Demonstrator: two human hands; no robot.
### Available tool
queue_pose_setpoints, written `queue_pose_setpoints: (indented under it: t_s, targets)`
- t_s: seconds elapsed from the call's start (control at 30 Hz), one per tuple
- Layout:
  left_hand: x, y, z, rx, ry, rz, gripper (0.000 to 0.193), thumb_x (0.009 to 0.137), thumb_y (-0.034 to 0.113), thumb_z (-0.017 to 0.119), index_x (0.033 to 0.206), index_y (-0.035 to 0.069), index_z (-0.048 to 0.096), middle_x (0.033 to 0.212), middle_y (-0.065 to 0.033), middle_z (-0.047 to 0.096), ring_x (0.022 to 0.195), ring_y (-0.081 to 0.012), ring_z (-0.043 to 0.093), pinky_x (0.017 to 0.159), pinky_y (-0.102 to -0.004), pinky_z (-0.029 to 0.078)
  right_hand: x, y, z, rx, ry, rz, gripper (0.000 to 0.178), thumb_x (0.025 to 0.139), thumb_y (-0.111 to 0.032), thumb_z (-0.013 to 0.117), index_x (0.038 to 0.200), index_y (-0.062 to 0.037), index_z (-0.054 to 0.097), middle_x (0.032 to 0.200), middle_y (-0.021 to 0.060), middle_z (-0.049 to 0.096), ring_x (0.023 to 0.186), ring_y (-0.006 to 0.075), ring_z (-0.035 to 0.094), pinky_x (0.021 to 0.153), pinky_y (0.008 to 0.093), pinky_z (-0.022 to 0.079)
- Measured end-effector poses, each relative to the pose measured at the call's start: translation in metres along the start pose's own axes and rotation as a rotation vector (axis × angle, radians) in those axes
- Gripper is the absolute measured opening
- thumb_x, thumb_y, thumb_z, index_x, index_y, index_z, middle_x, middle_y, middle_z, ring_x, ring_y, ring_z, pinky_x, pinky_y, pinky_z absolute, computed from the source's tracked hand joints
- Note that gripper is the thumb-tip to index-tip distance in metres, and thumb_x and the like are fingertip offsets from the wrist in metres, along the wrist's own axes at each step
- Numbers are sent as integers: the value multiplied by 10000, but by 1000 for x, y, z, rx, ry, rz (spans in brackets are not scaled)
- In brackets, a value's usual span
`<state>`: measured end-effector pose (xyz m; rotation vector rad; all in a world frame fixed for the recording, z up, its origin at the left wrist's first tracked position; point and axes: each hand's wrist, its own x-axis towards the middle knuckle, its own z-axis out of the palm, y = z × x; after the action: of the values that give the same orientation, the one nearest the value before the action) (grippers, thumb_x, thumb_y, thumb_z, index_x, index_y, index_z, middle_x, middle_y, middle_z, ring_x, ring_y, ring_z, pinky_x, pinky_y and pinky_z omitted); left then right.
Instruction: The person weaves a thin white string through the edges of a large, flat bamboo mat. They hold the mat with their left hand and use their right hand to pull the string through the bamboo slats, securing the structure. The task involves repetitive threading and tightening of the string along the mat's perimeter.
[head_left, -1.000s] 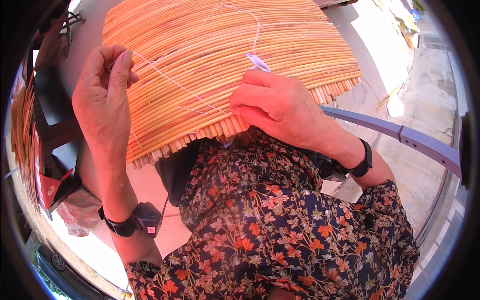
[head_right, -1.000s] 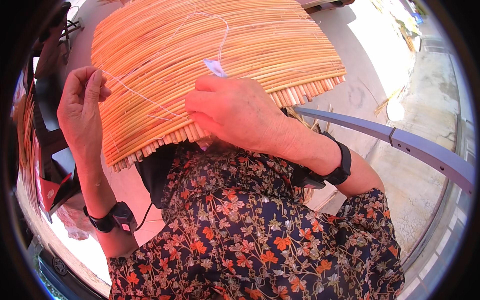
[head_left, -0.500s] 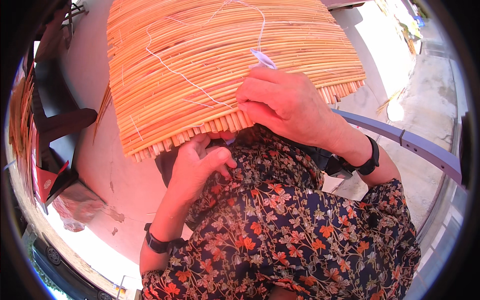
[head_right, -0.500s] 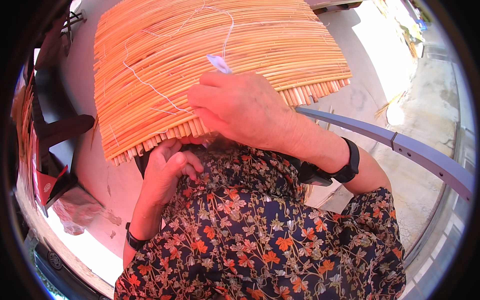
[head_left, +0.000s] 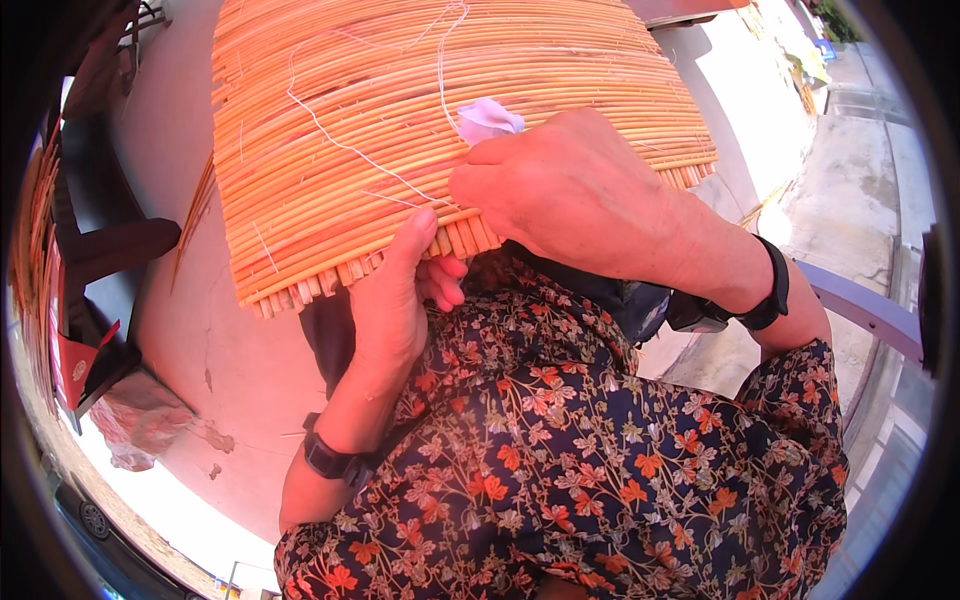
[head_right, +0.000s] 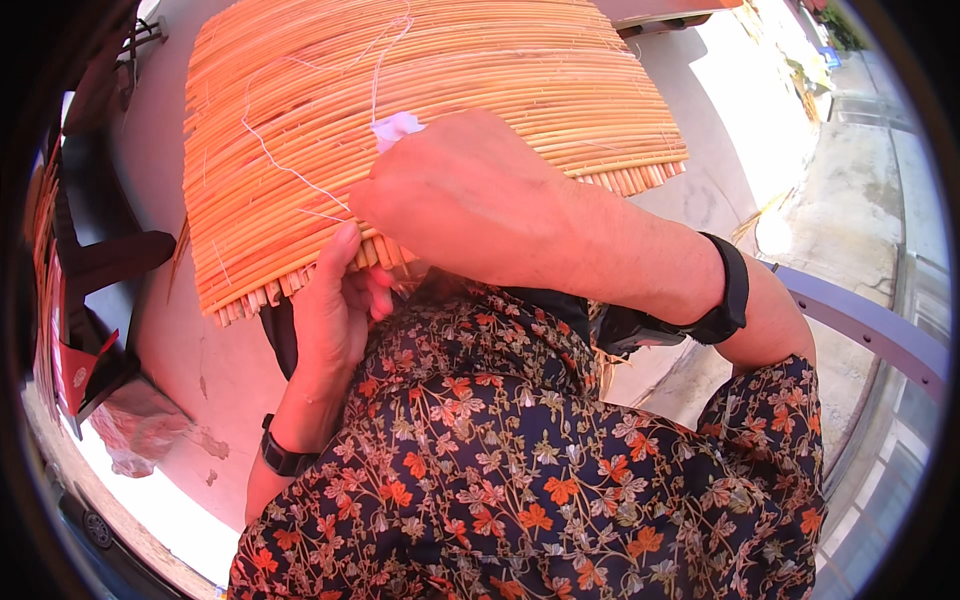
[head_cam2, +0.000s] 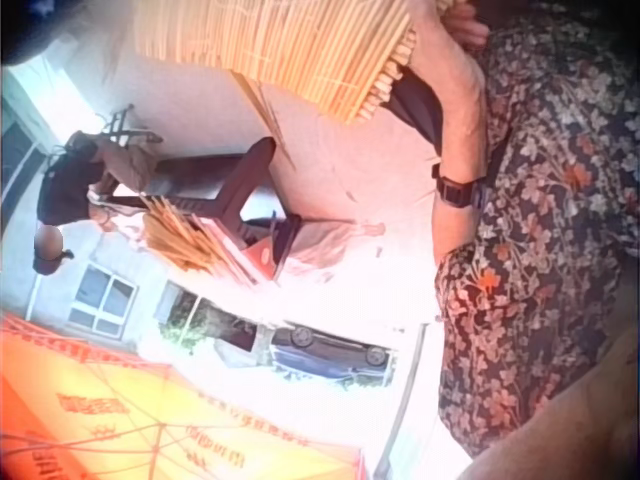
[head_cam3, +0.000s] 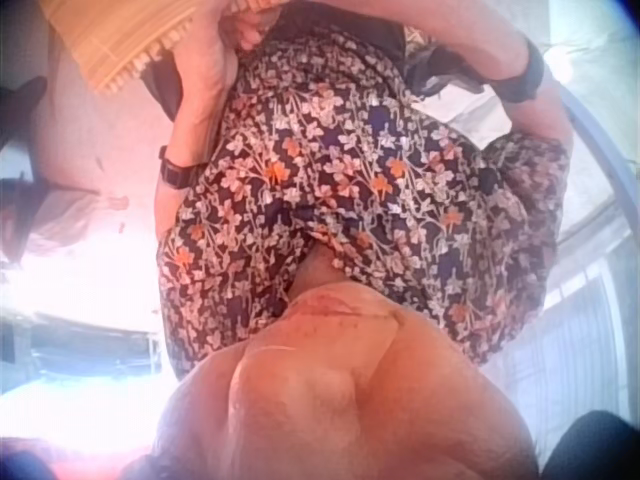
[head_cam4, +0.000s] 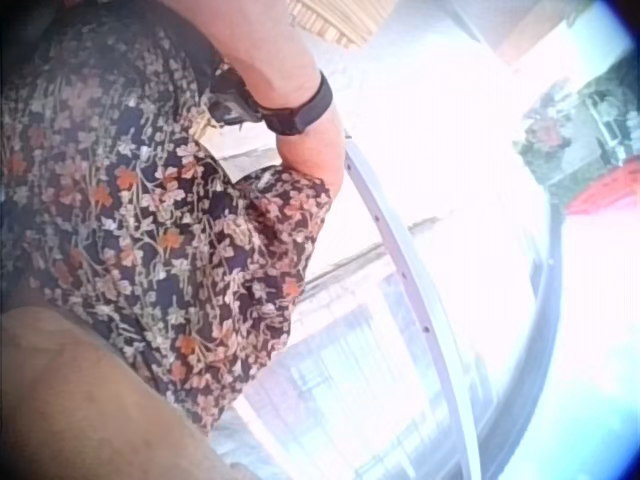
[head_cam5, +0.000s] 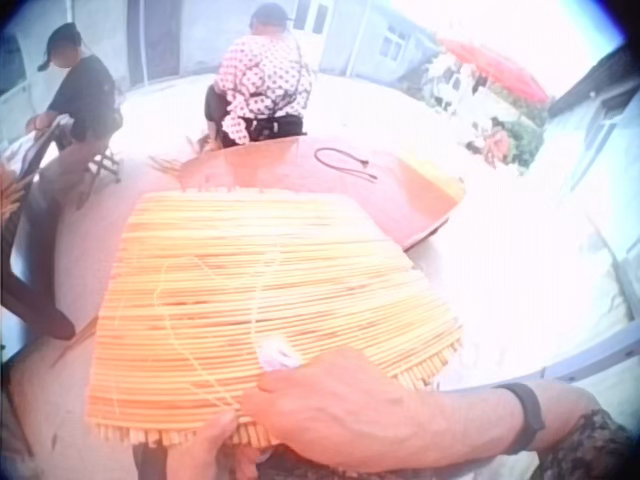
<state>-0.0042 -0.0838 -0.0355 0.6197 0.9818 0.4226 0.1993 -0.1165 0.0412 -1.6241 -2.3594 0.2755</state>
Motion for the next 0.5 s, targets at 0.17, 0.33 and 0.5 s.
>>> queue_pose_setpoints:
  t_s: [0.17,0.33,0.5]
  targets:
    - [3,2,0,16,-60,-43,356,1029,378,615,1094,33,675,761,-118,705,515,-147,586,462,-249,431,5,6,-3,-32,-11,-115,73,822,-104,651,841,-70,590,780,110,632,764,359,674,587,461,508]
    - [3,-1,14,-6,-23,-27,361,1016,369,637,1096,18,677,739,-127,702,499,-152,583,466,-250,433,2,16,-5,3,0,-171,66,831,-111,632,830,-61,589,776,127,628,764,374,672,599,474,508]
    - [3,-2,15,-37,-5,-35,359,1006,359,653,1107,15,675,733,-140,707,498,-158,594,460,-250,438,7,15,-7,5,-74,-168,89,821,-134,648,817,-48,626,783,140,653,793,373,680,640,472,525]
